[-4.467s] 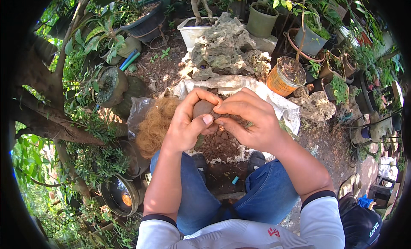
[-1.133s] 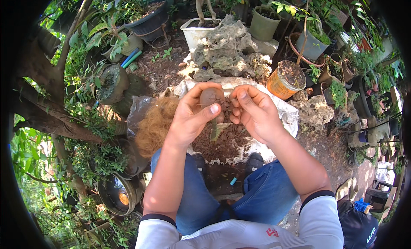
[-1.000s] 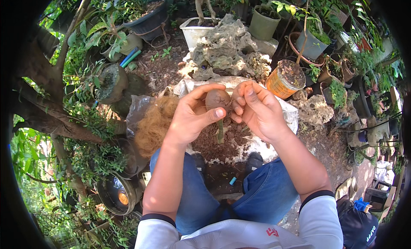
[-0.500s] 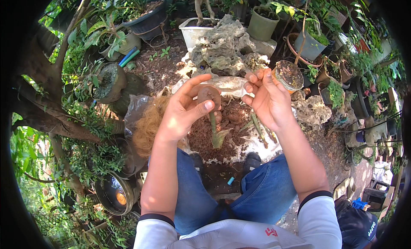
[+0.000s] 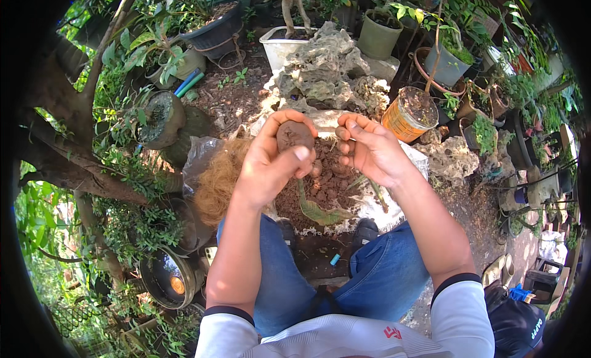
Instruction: The person sits on the ground and shapes a small ball of clay with both hands, repeatedly rolling and smoothing it. The person occasionally picks up more clay from a pile on a white sack and adds it to the ball.
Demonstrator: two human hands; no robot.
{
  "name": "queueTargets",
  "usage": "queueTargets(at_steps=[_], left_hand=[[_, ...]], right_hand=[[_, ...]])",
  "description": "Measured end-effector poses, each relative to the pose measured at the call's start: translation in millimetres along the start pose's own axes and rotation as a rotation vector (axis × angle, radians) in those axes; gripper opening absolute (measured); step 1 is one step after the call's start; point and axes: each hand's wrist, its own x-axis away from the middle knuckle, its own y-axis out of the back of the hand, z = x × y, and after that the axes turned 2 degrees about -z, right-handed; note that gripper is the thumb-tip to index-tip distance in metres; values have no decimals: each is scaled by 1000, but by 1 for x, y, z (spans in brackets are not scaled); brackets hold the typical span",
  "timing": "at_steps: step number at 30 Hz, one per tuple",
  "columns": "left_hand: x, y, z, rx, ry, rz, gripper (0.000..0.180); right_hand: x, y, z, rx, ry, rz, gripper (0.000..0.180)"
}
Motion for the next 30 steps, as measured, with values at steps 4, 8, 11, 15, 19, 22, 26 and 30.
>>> queueTargets(at_steps=[4,8,11,15,19,22,26,30], left_hand=[[3,-12,0,-27,59,93,51],[2,-12,-1,91,92,73,48],[1,-8,-3,18,47,35,46],[0,-8,-2,-37,19,6,43],[-1,-9,-3,16,-13,-66,43],[0,-7,-5,12,-16,-76,44],[3,-7,-7,-130,-45,-27,40],[3,-13,-2,-192,-78,-21,41]], right_hand=[[1,-4,0,-46,72,-64,22],[2,-7,1,38,91,-100,24],[2,-9,1,119,97,-98,24],[2,-12,0,190,96,-95,24],[2,-12,-2,219,130,-113,25],[2,-11,-3,219,137,-118,25],[3,-12,-2,231,117,-97,26],[4,-12,-2,243,122,-83,26]])
